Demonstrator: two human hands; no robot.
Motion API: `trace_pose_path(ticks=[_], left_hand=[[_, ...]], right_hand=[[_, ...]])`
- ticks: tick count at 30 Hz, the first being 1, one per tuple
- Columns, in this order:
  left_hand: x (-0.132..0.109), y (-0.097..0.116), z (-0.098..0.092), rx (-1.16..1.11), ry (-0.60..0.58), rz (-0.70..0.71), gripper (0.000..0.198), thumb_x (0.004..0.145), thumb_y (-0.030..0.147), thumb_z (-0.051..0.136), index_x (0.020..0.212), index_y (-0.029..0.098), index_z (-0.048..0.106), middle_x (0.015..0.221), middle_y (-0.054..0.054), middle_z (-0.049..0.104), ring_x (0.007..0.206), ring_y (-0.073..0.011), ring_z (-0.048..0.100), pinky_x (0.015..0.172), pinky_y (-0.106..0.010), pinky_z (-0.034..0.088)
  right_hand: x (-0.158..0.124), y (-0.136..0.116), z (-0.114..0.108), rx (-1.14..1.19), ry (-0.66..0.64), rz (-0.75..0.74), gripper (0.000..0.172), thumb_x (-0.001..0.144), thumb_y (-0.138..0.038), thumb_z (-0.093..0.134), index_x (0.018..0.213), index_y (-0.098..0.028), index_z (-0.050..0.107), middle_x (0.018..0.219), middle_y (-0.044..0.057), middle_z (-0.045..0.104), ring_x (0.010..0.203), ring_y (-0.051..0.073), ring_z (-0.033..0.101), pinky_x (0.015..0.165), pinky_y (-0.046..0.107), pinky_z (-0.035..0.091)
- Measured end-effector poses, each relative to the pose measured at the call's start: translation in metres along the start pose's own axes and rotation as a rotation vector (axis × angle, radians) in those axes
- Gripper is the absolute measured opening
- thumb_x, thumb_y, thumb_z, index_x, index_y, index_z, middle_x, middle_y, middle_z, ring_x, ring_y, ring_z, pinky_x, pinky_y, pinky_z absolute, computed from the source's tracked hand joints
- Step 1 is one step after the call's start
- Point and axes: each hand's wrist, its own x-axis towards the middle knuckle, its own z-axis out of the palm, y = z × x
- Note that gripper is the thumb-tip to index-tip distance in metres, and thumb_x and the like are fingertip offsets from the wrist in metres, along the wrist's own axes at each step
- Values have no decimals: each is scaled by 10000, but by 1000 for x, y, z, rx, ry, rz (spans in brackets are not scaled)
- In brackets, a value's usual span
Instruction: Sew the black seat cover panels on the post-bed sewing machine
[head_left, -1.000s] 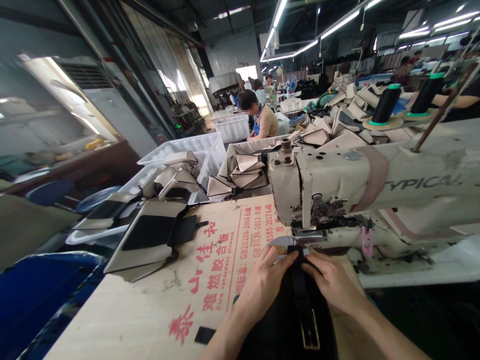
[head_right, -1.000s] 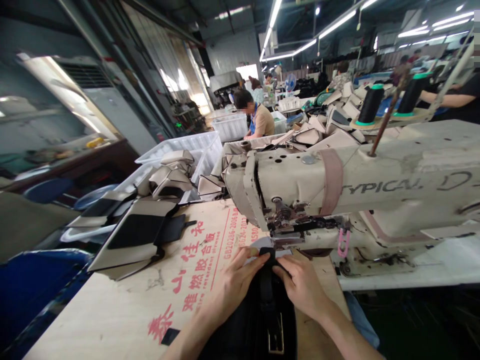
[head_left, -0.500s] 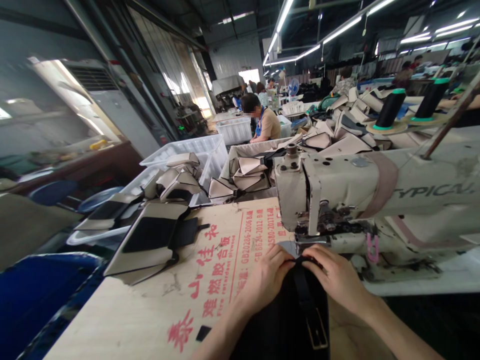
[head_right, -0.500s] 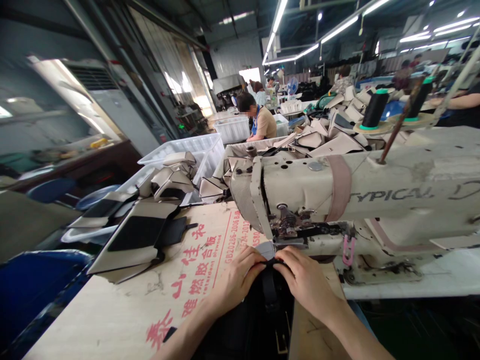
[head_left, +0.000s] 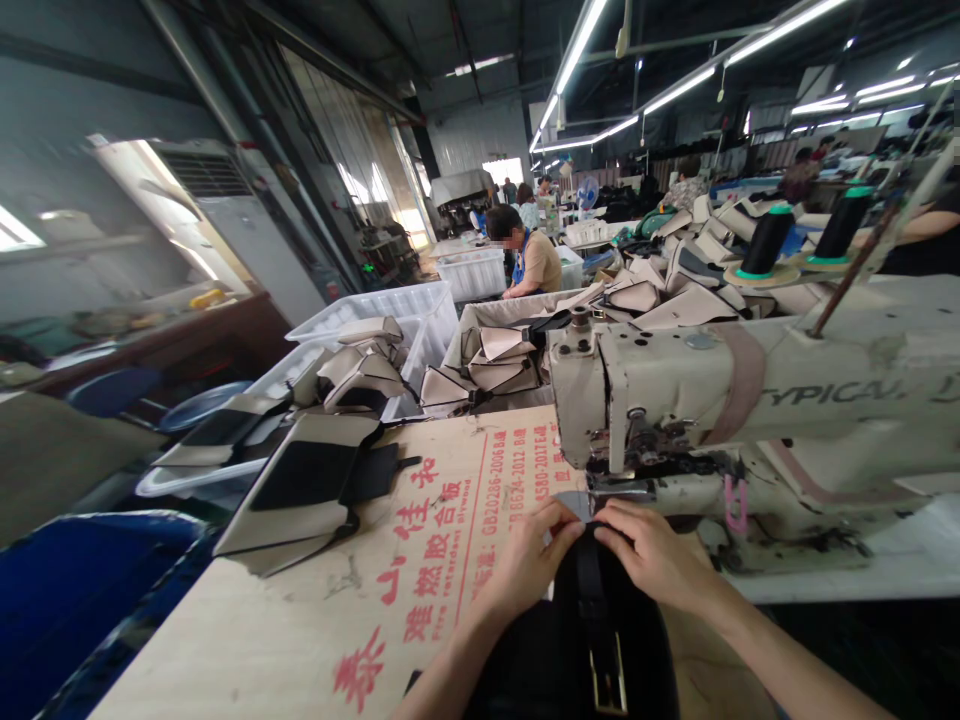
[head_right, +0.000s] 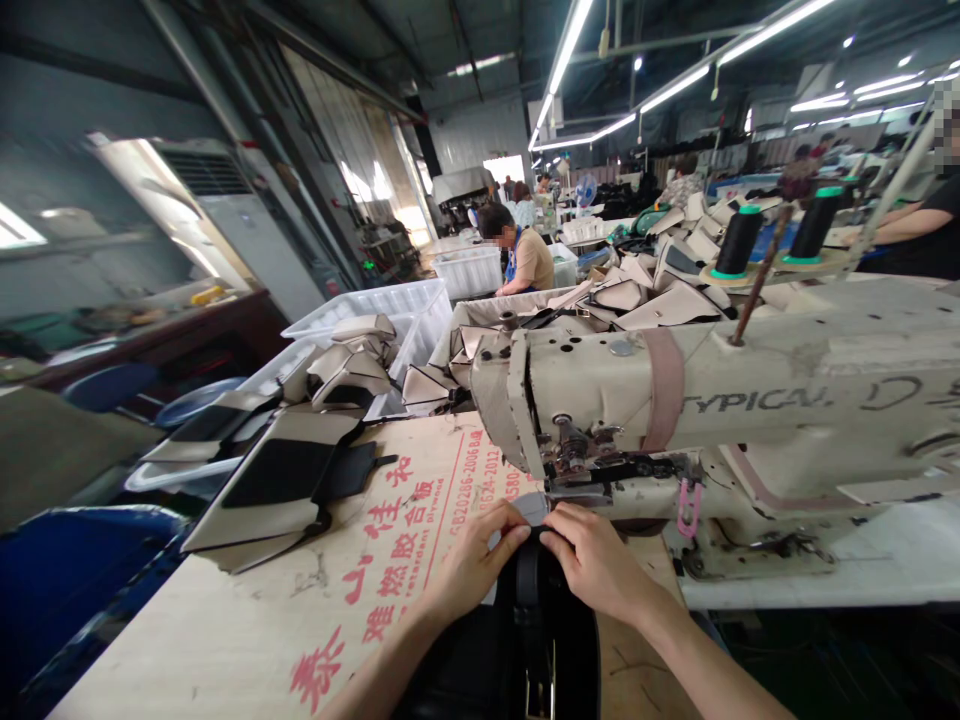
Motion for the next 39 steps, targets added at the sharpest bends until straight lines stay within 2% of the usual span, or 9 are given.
trace_pose_path(ticks=[5,8,10,15,18,22,26,31,39], left_hand=[[-33,13,-5,155,-39,-7,246,890,255,396,1067,204,559,1084,-45,596,1015,-162,549,903,-292,423],[-50,15,-1,319,-83,-60,503,799,112,435,1293,200,397,1292,-75,500,1167,-189,480,986,-331,387],[-46,15,-1,420,-215,-38,639,708,17,430,1321,188,368,1320,-82,487,1193,-193,468,987,-320,389],[-13,26,-24,579,-485,21,395,688,21,461,991,190,648,979,-90,687,957,-265,619,812,-339,469],[-7,28,-43,545,-530,46,350,751,108,491,1030,256,641,961,-41,695,909,-231,627,777,-293,458],[-17,10,-46,337,-417,-13,266,846,386,454,1005,274,636,918,16,680,845,-168,596,756,-232,428],[-18,-12,-28,297,-281,-71,468,882,483,314,733,170,630,658,19,592,667,-134,525,676,-229,407],[23,-14,-30,331,-283,-38,424,851,441,388,594,166,584,526,36,507,544,-107,466,563,-209,367],[111,-11,-42,443,-282,-13,17,624,247,627,623,236,639,690,13,675,717,-186,603,693,-253,455]], right_hand=[[-10,-3,5,8,37,-29,194,915,-229,411,884,-185,597,938,53,603,890,177,553,798,277,415],[-17,-3,3,23,43,-37,211,914,-235,405,893,-181,607,941,65,604,891,185,550,791,283,410],[-18,-3,2,45,20,-57,207,905,-237,420,882,-188,620,895,54,607,855,178,554,780,279,410],[-24,-3,6,116,28,-41,214,888,-253,442,876,-193,647,890,54,620,841,183,560,775,286,408],[-33,-5,10,171,100,36,228,886,-257,437,913,-176,648,920,72,628,875,196,560,801,299,398],[-39,-10,11,285,161,135,219,864,-275,471,903,-180,664,899,63,639,861,202,561,791,298,381],[-36,-10,17,465,173,240,215,802,-337,556,713,-182,676,708,22,630,686,177,540,666,272,373],[-26,-8,43,839,245,437,327,766,-455,564,700,-157,680,596,11,609,571,165,529,549,257,398],[19,-17,66,1392,517,653,405,703,-481,630,915,-140,681,851,81,684,764,216,620,700,322,485]])
